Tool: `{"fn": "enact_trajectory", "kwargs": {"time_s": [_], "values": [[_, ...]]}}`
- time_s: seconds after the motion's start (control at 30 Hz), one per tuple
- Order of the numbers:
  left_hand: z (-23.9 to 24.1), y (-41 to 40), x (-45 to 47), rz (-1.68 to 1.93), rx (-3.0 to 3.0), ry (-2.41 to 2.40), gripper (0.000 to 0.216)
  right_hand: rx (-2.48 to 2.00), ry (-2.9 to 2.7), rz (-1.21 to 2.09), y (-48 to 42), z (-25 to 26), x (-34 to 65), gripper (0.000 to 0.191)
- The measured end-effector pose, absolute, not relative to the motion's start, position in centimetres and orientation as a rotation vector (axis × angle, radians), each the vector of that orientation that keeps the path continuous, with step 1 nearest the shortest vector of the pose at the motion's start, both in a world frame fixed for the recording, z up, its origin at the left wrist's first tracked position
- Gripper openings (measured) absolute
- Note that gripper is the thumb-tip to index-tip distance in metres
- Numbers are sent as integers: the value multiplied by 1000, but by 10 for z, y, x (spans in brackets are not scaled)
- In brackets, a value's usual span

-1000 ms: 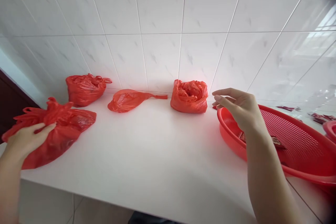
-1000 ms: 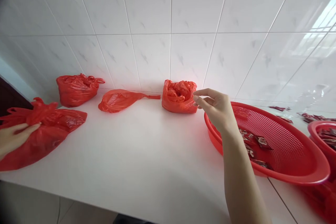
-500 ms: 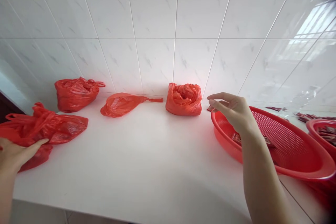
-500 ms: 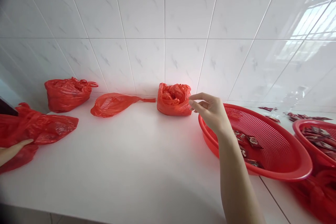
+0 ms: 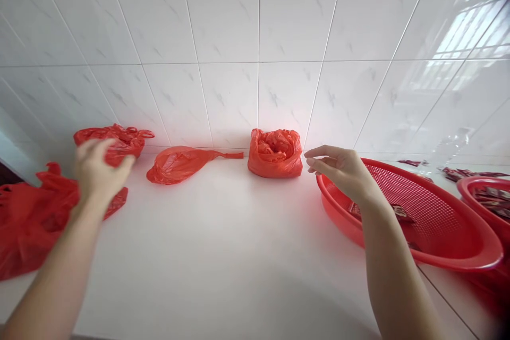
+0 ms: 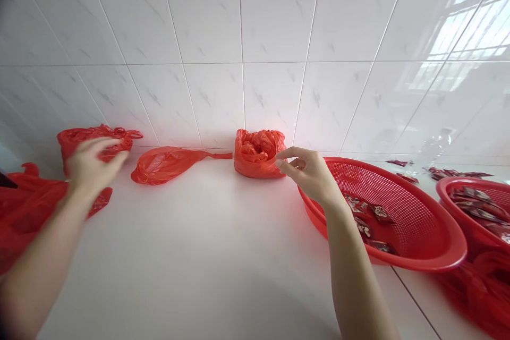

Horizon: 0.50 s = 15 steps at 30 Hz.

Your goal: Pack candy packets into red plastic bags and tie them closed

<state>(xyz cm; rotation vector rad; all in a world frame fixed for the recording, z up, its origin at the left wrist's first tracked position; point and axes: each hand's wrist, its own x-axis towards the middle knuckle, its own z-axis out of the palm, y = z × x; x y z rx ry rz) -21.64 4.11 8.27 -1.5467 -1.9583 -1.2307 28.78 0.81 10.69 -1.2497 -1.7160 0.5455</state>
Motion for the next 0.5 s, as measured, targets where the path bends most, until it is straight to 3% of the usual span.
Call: {"fn": "enact_trajectory", "kwargs": {"time_s": [0.07, 0.2, 0.3, 0.4, 0.5], "values": [[91, 71, -157, -1379, -1841, -1701, 32, -1245, -1750, 561, 9, 106, 287, 28], [90, 132, -31, -1298, -2403, -1411, 31, -1278, -1827, 569, 7, 108, 284, 28], [84, 171, 46, -1000, -2677, -1242, 58, -1303, -1875, 561, 5, 108, 282, 27], [82, 200, 92, -945, -2728, -1360, 75, -1296, -1913, 535, 5, 107, 282, 28], [81, 219, 108, -1117, -2697, -1412, 43, -1286, -1934, 548, 6, 105, 283, 27]]}}
